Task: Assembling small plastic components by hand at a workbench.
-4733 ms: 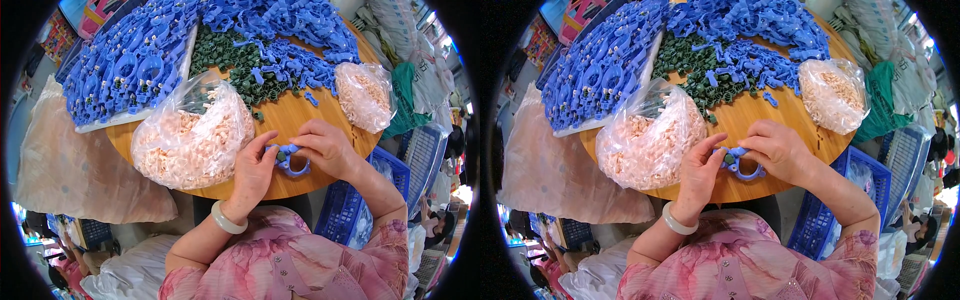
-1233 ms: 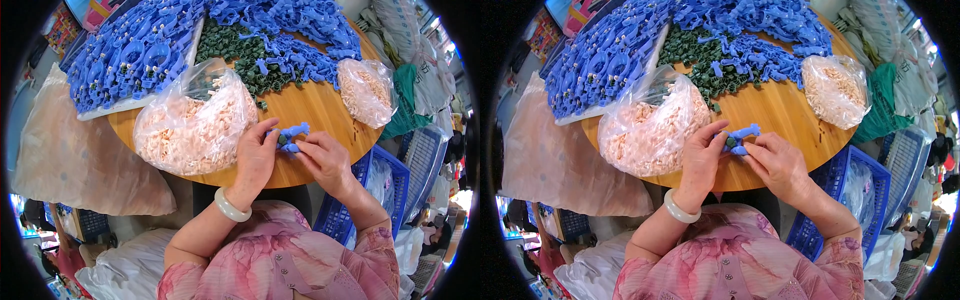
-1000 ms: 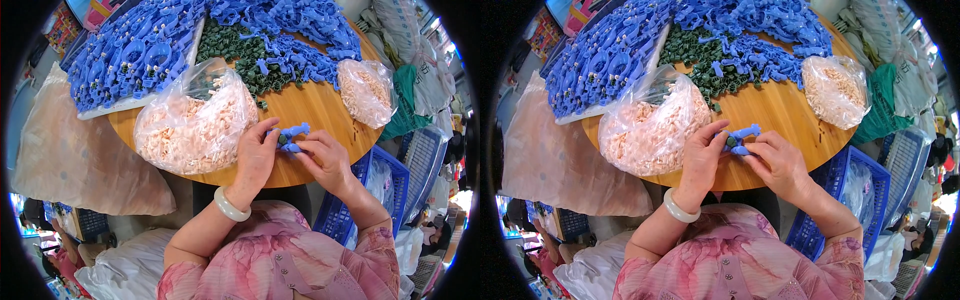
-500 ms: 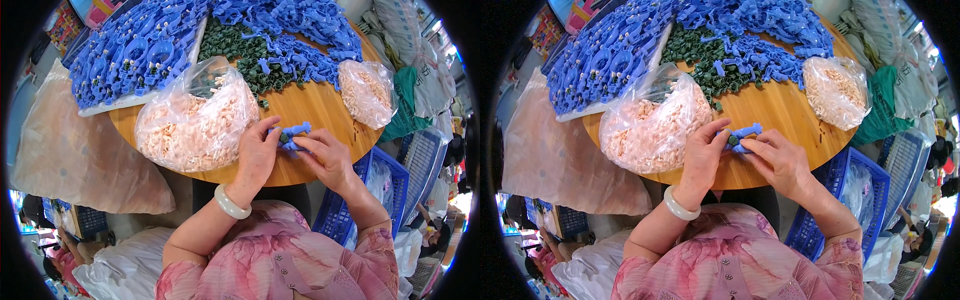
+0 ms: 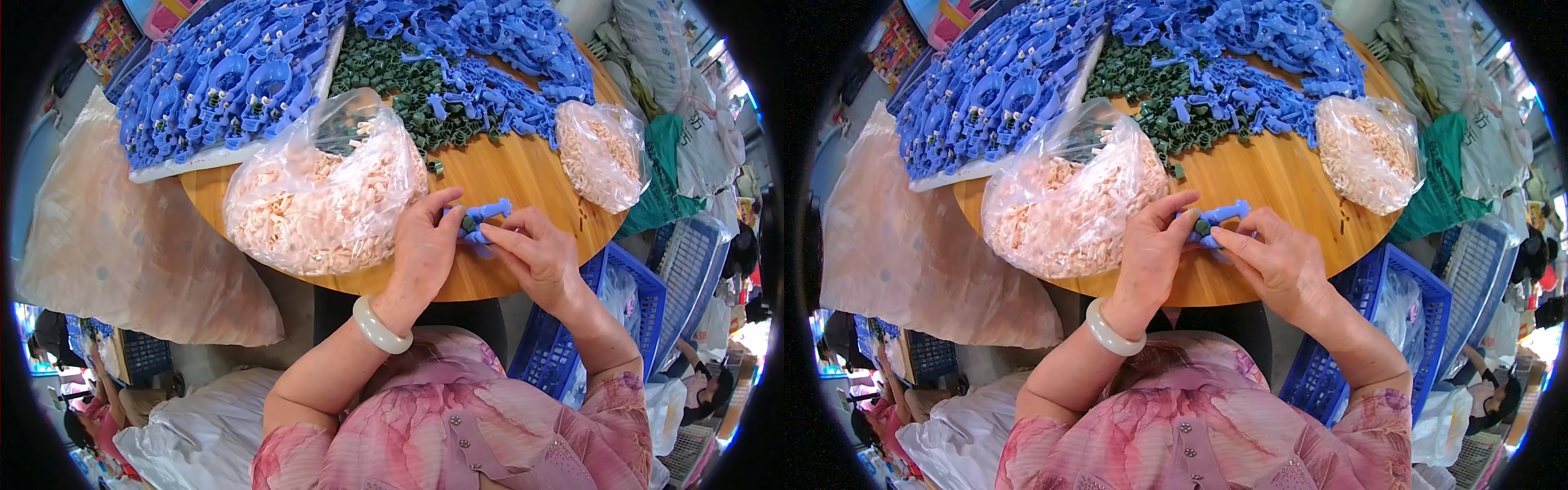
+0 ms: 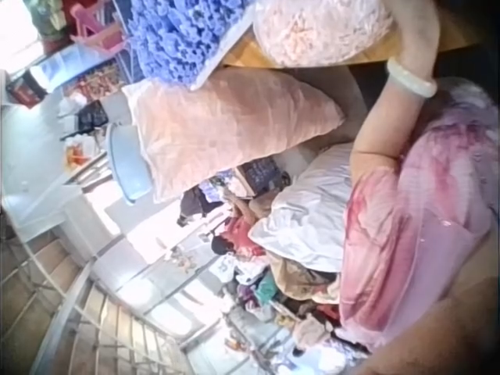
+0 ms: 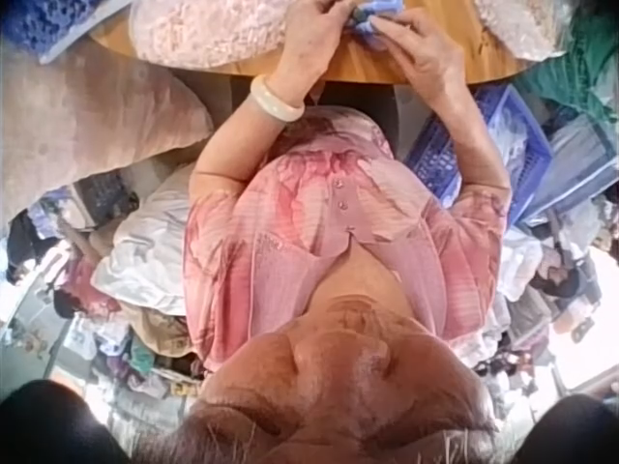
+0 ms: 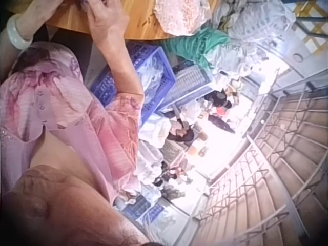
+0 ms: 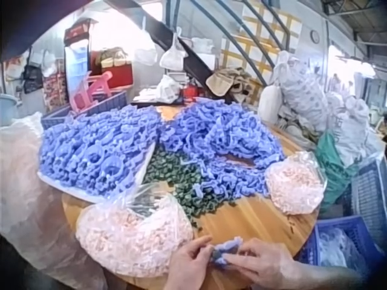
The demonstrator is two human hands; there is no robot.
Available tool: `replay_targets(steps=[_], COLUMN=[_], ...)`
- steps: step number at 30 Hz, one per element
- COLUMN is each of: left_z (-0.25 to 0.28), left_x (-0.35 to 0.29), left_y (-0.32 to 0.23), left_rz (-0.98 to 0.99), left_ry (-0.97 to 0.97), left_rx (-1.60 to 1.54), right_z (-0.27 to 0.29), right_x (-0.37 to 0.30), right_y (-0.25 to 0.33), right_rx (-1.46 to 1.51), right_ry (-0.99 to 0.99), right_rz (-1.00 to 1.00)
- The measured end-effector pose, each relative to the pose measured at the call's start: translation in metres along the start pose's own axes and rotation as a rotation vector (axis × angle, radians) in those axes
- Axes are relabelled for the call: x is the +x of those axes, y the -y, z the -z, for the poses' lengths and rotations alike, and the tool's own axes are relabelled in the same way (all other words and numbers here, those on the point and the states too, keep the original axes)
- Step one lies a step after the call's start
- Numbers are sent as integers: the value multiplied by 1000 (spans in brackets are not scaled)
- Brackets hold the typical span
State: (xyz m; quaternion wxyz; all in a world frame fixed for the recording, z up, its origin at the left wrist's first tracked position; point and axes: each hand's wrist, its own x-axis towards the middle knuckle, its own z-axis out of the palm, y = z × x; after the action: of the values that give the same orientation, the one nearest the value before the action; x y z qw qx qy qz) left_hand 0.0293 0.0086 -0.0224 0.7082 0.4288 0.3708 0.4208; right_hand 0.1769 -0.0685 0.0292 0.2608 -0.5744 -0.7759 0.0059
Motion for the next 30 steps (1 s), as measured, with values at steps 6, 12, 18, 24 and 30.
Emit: replay_targets(steps=[6,12,18,24,30], left_z=[0,0,4,-1,-2], left_x=[0,-1,1,0,2], left_y=[1,-2,-3,-6,-7], left_rz=[-7,6,-28,-9,60], left_ry=[-2,0,46,40,52], left_rx=[30,32,118,93,-74], right_z=[-6,-5,-2,-7,-9], right_x=[-1,-2,-3,-8,-8], right_y=[8,7,7,4,0], right_rx=[121,81,138,87,205], right_ry=[-63,-59,-32,-24,-27], right_rz=[-138,-83,-96,-48,-116])
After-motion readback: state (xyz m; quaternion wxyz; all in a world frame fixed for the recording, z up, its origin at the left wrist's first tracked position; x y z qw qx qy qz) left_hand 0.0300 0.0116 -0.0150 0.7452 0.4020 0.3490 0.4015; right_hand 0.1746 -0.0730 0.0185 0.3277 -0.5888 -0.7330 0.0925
